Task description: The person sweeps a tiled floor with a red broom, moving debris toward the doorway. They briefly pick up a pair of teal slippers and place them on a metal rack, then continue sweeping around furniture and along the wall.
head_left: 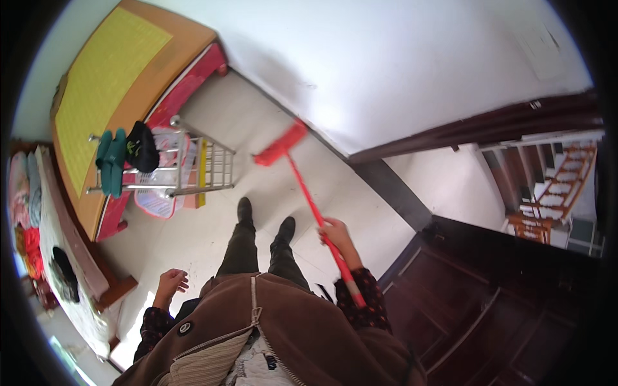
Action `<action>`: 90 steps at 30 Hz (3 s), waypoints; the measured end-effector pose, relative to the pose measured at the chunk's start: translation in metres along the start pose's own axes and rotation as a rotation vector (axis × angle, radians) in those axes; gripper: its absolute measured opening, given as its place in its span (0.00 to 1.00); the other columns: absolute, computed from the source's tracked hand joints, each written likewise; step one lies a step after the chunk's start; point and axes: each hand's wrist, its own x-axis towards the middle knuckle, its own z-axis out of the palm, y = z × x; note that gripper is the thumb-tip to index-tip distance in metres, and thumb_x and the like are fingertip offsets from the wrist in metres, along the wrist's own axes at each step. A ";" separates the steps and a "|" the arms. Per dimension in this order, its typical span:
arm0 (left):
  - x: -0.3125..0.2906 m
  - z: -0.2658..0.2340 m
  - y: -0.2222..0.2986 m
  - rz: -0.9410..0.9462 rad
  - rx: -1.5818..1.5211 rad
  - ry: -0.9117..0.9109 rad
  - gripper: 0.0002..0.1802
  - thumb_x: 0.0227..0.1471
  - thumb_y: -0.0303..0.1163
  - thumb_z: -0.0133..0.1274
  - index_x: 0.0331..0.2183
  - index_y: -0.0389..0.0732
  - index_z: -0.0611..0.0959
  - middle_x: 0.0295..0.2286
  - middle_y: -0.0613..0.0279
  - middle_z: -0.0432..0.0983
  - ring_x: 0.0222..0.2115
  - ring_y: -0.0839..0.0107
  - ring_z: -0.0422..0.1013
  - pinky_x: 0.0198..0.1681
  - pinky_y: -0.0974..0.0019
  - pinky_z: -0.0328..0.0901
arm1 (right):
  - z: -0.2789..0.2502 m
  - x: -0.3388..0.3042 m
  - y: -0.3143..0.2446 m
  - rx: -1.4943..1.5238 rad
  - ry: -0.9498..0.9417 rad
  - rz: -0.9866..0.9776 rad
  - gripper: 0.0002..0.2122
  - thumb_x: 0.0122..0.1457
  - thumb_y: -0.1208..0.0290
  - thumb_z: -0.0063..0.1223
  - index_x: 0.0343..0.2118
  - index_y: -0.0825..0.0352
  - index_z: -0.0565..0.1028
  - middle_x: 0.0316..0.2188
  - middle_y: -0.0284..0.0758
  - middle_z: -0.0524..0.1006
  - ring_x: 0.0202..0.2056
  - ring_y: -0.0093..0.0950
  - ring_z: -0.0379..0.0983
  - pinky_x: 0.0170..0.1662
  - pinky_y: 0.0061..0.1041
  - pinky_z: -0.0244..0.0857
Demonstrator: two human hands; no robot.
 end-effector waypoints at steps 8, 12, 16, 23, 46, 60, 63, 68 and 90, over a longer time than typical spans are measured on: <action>0.002 -0.022 -0.030 -0.060 -0.118 0.007 0.14 0.52 0.35 0.54 0.35 0.34 0.81 0.25 0.56 0.78 0.22 0.67 0.76 0.22 0.68 0.70 | -0.008 -0.123 -0.015 0.004 0.128 0.116 0.25 0.50 0.81 0.54 0.53 0.76 0.65 0.22 0.37 0.75 0.18 0.23 0.71 0.19 0.25 0.70; 0.016 -0.037 -0.039 -0.064 -0.153 0.003 0.13 0.52 0.35 0.53 0.35 0.34 0.81 0.25 0.56 0.78 0.22 0.67 0.76 0.22 0.68 0.71 | 0.037 -0.104 -0.049 0.011 -0.027 0.044 0.26 0.50 0.80 0.53 0.54 0.76 0.65 0.21 0.37 0.74 0.18 0.24 0.71 0.20 0.24 0.70; 0.018 -0.059 -0.039 -0.072 -0.131 0.014 0.15 0.53 0.33 0.53 0.37 0.30 0.79 0.28 0.50 0.78 0.23 0.62 0.77 0.24 0.65 0.73 | 0.112 0.012 -0.083 -0.047 -0.186 -0.087 0.23 0.51 0.79 0.53 0.52 0.75 0.68 0.19 0.35 0.73 0.17 0.23 0.70 0.20 0.24 0.70; 0.019 -0.112 -0.035 -0.113 -0.099 0.103 0.12 0.52 0.33 0.54 0.34 0.33 0.81 0.25 0.55 0.78 0.22 0.66 0.76 0.22 0.68 0.71 | 0.155 0.098 -0.076 -0.007 -0.179 -0.053 0.22 0.51 0.77 0.55 0.51 0.71 0.71 0.19 0.32 0.73 0.17 0.22 0.69 0.21 0.24 0.70; 0.121 -0.024 0.220 1.213 1.068 0.254 0.16 0.36 0.32 0.63 0.32 0.43 0.79 0.36 0.55 0.72 0.43 0.55 0.66 0.44 0.50 0.58 | 0.146 -0.071 -0.054 -0.214 -0.080 0.087 0.24 0.49 0.76 0.56 0.52 0.72 0.69 0.21 0.32 0.73 0.20 0.21 0.70 0.22 0.22 0.69; 0.240 0.003 0.376 1.188 1.515 0.491 0.12 0.35 0.35 0.62 0.28 0.43 0.82 0.29 0.62 0.75 0.37 0.63 0.71 0.41 0.57 0.59 | 0.138 -0.089 -0.016 0.022 0.138 0.256 0.24 0.52 0.74 0.56 0.53 0.72 0.66 0.25 0.36 0.74 0.22 0.23 0.71 0.21 0.23 0.70; 0.265 0.004 0.383 1.009 1.632 0.447 0.07 0.37 0.36 0.61 0.22 0.45 0.83 0.25 0.61 0.77 0.33 0.62 0.74 0.38 0.56 0.61 | 0.137 -0.088 -0.013 0.208 0.084 0.376 0.18 0.54 0.73 0.54 0.48 0.70 0.69 0.25 0.34 0.73 0.22 0.22 0.70 0.21 0.21 0.68; 0.276 -0.013 0.390 1.112 1.667 0.390 0.07 0.39 0.37 0.57 0.19 0.46 0.84 0.21 0.57 0.79 0.27 0.58 0.77 0.29 0.53 0.64 | 0.117 -0.077 -0.002 0.336 -0.032 0.366 0.12 0.56 0.75 0.52 0.43 0.69 0.70 0.23 0.31 0.69 0.20 0.18 0.65 0.19 0.17 0.59; 0.405 -0.136 0.536 0.896 1.492 0.526 0.20 0.41 0.50 0.58 0.23 0.41 0.83 0.24 0.51 0.77 0.29 0.51 0.74 0.33 0.52 0.67 | 0.203 -0.098 -0.100 0.113 0.152 0.388 0.25 0.52 0.76 0.56 0.55 0.74 0.67 0.22 0.30 0.73 0.21 0.18 0.69 0.24 0.17 0.63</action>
